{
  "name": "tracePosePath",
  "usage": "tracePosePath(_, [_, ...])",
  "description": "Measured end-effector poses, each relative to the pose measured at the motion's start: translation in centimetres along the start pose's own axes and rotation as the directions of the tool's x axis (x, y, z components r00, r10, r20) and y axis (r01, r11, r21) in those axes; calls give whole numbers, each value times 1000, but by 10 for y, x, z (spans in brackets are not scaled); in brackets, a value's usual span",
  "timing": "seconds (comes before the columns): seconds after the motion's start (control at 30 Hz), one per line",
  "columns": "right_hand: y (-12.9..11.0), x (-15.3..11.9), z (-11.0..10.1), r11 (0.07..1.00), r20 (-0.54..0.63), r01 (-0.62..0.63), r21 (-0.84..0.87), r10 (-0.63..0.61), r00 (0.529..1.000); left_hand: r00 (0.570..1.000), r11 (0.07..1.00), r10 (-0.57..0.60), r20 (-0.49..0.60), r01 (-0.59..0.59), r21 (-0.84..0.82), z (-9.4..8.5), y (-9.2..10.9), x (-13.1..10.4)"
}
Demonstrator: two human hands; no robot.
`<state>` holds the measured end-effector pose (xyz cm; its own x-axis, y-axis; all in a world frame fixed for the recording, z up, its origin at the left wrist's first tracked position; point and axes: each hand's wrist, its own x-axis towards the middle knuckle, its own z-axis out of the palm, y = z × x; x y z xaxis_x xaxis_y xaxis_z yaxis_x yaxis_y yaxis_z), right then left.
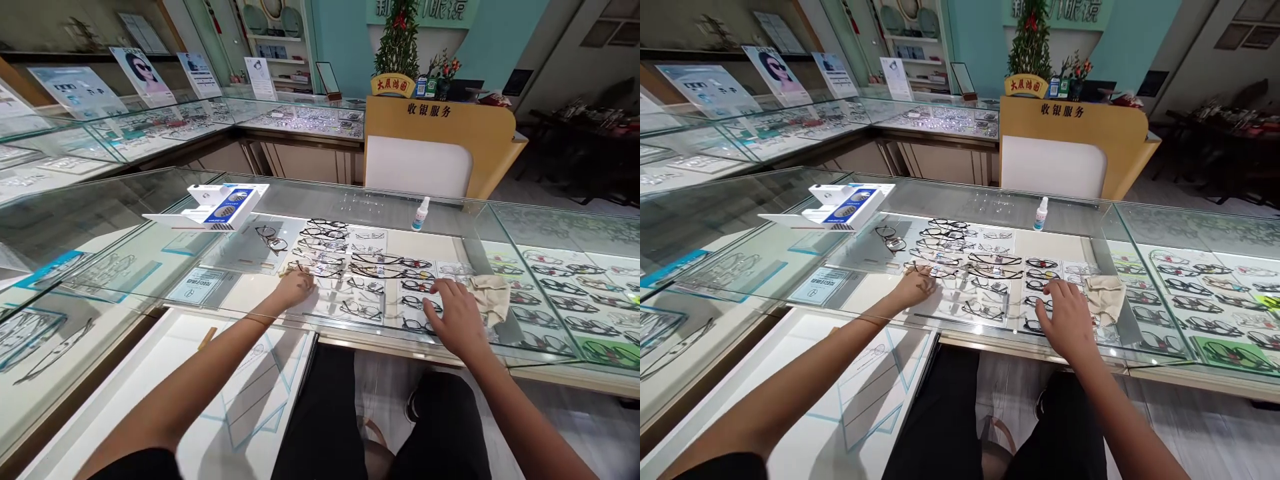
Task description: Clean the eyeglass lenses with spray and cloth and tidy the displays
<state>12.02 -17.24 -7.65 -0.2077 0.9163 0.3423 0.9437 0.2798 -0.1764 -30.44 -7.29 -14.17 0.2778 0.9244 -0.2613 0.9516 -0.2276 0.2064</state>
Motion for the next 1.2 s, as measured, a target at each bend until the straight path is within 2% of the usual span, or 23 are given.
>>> tracePosePath(0.13, [-3,1,0,1000,-13,-9,6,9,1000,977,976,-130,166,97,194,3,2,-68])
tracePosePath(0.2, [-4,2,0,1000,-18,-17,14,17,1000,947,966,-165,276,99,240,-5,15,-109])
tracePosePath(0.23, [-5,2,0,1000,-17,-21,18,21,1000,918,963,-176,356,86,256,-13,27,-129])
tracePosePath(0.27, [-5,2,0,1000,-15,-24,21,24,1000,849,969,-161,504,40,244,-24,42,-146])
tracePosePath(0.3, [-6,2,0,999,-13,-25,21,25,1000,795,992,-43,604,-41,123,-37,60,-161])
tracePosePath(0.33, [-6,2,0,1000,-13,-24,20,24,1000,771,994,94,630,-109,-14,-53,80,-172])
tracePosePath(0.37, [-6,2,0,1000,-14,-22,18,23,1000,752,974,225,619,-176,-141,-69,102,-179])
tracePosePath(0.4, [-6,2,0,1000,-17,-20,16,21,1000,769,948,316,555,-230,-220,-84,123,-181])
tracePosePath(0.43, [-6,2,1,1000,-22,-19,15,19,1000,821,926,371,433,-291,-241,-98,143,-178])
tracePosePath(0.47, [-7,1,1,1000,-27,-16,15,17,999,880,914,397,259,-354,-198,-108,160,-171])
tracePosePath(0.5, [-7,1,1,1000,-32,-15,16,15,999,907,907,414,71,-406,-109,-114,174,-160])
tracePosePath(0.57, [-7,1,2,1000,-43,-15,19,15,999,880,901,435,-190,-423,102,-115,192,-130])
tracePosePath(0.6, [-7,0,2,1000,-48,-16,21,17,999,859,893,447,-251,-411,185,-112,196,-113])
tracePosePath(0.7, [-8,0,2,999,-49,-25,30,26,998,843,876,449,-296,-349,332,-95,196,-66])
tracePosePath(0.8, [-9,1,3,999,-44,-26,44,28,999,836,878,421,-352,-278,388,-83,192,-36])
tracePosePath(0.9, [-10,1,2,998,-46,-25,61,28,999,827,886,405,-390,-249,392,-79,189,-22])
tracePosePath(1.2, [-11,2,1,994,-29,-39,104,43,999,825,881,403,-397,-232,413,-80,188,5])
